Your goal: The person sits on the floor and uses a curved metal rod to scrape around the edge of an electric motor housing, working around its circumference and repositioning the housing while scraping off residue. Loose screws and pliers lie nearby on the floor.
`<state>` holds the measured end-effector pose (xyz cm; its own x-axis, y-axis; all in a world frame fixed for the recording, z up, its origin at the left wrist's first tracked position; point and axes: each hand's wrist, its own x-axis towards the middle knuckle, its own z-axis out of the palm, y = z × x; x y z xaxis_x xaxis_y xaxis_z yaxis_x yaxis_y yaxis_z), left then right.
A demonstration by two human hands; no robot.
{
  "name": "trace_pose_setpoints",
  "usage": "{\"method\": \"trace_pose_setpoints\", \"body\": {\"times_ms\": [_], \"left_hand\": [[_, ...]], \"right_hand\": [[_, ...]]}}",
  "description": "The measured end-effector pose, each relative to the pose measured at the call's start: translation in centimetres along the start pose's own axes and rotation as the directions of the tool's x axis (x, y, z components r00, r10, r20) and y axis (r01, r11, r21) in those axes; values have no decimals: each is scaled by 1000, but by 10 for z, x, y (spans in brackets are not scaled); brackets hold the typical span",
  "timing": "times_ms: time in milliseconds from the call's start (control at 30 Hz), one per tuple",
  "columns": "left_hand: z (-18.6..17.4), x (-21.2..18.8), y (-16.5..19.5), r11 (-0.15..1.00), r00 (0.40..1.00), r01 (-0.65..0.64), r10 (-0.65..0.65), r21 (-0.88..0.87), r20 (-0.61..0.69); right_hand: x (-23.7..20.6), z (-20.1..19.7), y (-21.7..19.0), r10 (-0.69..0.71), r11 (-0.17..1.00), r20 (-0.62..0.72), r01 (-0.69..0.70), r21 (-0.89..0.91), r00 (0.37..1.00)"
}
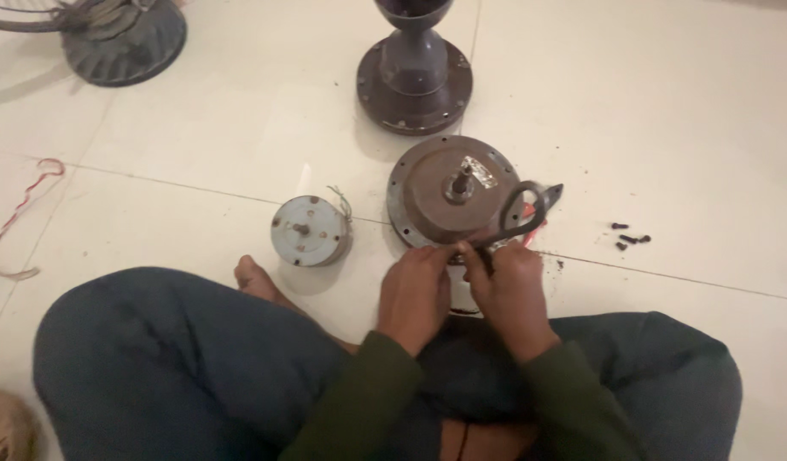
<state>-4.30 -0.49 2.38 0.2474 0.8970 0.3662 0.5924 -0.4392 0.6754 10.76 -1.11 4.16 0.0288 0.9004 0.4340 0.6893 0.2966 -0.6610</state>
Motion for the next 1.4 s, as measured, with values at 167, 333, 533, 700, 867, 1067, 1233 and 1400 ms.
{"method": "trace_pose_setpoints", "body": {"times_ms": [167,333,533,700,867,1067,1233,1400], "left_hand": [[-5,18,-9,999,985,-33,30,14,169],[-7,37,-25,980,960,-82,126,-183,249],[-1,40,-37,971,960,-174,204,-161,190],[5,37,-40,968,964,-189,215,-167,155],[9,33,-46,973,964,-143,178,-179,198],[10,36,-58,973,936,-186,218,-137,275],[1,38,-60,822,836,336,-35,-461,547],[8,41,-62,973,942,-118,173,-198,287]], "right_hand": [[-6,8,12,-54,998,-29,53,-33,998],[-5,12,17,-23,997,-56,19,-72,998],[15,-8,-22,-88,973,-129,113,201,988],[41,-25,-59,92,676,-260,132,725,961],[52,-24,-66,61,622,-191,112,775,980],[70,-40,-58,-167,641,315,-140,755,934],[110,-53,-60,-368,582,646,-377,721,669],[103,-47,-67,-76,786,394,-188,590,916]]}}
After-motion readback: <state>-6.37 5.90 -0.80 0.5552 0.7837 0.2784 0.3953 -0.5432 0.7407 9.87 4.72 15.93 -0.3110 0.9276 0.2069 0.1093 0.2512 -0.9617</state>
